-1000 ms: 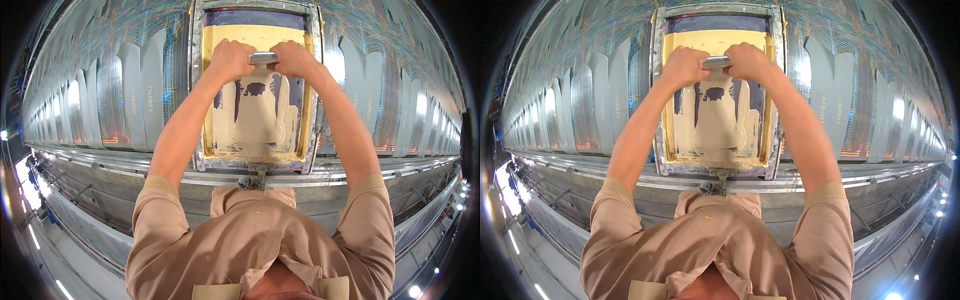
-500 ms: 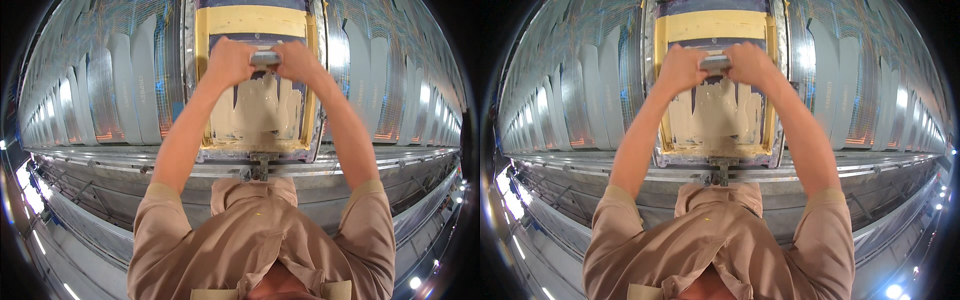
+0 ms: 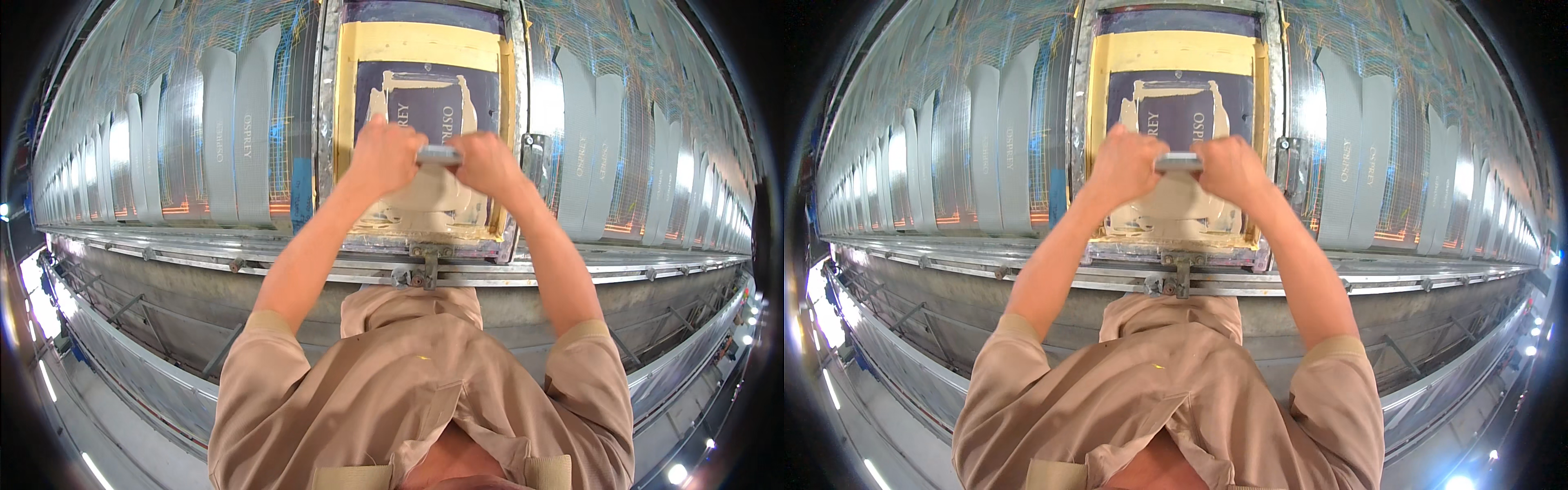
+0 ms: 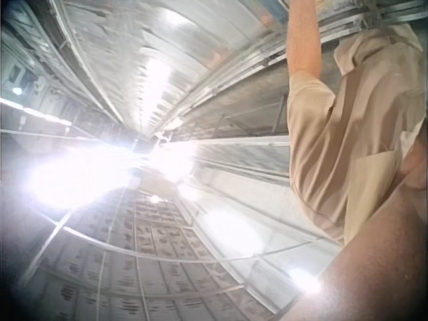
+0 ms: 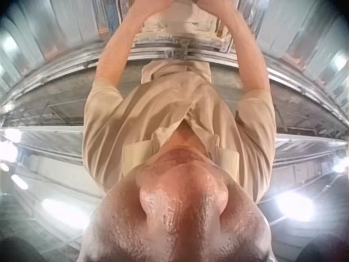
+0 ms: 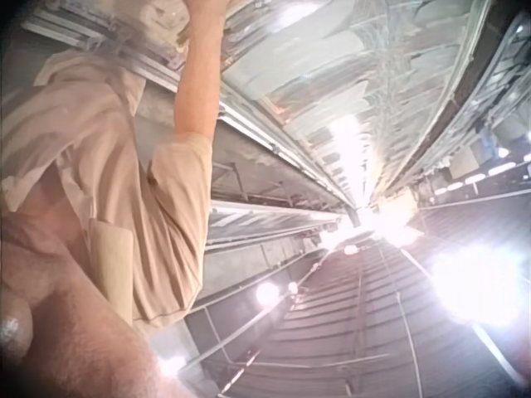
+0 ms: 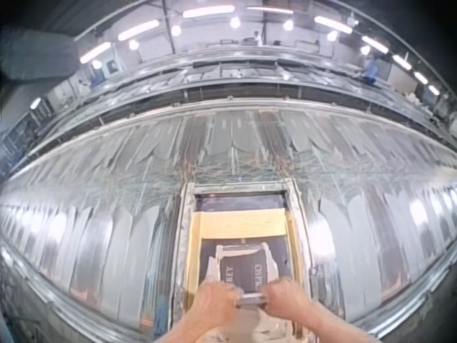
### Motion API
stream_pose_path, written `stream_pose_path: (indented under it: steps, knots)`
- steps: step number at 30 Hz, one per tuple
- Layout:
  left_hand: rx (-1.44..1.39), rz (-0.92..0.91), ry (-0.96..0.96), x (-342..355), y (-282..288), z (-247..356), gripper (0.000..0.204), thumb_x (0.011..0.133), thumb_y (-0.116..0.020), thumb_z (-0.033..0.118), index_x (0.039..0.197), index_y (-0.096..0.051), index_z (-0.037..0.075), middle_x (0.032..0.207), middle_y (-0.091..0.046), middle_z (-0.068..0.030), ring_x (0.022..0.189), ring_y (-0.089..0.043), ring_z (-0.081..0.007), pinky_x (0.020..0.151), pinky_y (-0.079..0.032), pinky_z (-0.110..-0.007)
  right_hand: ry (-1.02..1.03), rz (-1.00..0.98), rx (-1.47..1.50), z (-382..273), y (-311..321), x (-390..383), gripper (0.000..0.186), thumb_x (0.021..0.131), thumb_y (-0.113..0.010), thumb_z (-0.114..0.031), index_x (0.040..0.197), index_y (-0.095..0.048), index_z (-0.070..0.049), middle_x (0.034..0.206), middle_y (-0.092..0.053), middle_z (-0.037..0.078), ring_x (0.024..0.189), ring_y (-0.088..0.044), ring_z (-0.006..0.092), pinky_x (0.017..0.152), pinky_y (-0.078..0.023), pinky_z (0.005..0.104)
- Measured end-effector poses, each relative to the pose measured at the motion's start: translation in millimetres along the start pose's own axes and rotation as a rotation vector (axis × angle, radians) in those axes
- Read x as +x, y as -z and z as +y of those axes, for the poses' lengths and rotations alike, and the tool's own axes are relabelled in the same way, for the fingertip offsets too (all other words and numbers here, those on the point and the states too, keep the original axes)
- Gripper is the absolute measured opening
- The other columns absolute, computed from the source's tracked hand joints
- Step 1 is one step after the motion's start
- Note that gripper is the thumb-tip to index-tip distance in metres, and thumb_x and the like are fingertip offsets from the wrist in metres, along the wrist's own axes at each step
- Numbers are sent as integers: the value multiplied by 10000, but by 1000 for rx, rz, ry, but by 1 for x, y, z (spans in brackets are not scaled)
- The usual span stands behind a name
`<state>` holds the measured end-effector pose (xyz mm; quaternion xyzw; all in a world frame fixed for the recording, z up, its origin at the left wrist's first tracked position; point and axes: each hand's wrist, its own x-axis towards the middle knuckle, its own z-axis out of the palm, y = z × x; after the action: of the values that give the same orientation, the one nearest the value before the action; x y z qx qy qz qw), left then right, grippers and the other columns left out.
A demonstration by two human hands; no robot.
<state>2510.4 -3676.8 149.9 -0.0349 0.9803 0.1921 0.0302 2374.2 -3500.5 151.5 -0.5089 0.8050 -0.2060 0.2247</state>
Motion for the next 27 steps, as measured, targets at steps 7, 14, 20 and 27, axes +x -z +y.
stream_pose_path:
  steps: [7, 14, 20, 27]
  knots:
    - [14, -25, 71, 113, 32, -62, 149, 730, -804, 253, 836, -748, 165, 759, -729, -80, 749, -683, -276, 873, -474, -404, -76, -122, -38, 41, 57, 119, 200, 804, -775, -188, 876, -716, -11, 807, -731, 189, 769, -710, 386, 727, -575, 456]
    - [6, -52, 90, 125, 33, -66, 126, 746, -796, 255, 830, -745, 177, 751, -728, -62, 744, -686, -261, 849, -480, -396, -184, -169, -8, 43, 60, 130, 207, 819, -774, -193, 947, -745, -32, 818, -730, 198, 781, -700, 391, 744, -551, 467]
    - [-22, -11, 84, 105, 23, -55, 108, 754, -782, 232, 821, -732, 163, 777, -734, -72, 748, -687, -280, 838, -480, -402, -84, -36, -52, 37, 41, 107, 182, 807, -778, -176, 930, -735, -50, 797, -723, 190, 774, -701, 395, 739, -557, 475]
    - [-30, 108, 3, -34, -19, 20, 94, 735, -768, 154, 772, -687, 125, 766, -690, -45, 771, -661, -268, 809, -442, -403, -47, -133, -43, -19, -17, -27, 283, 813, -774, -192, 1049, -721, -46, 963, -739, 199, 915, -703, 397, 870, -549, 492]
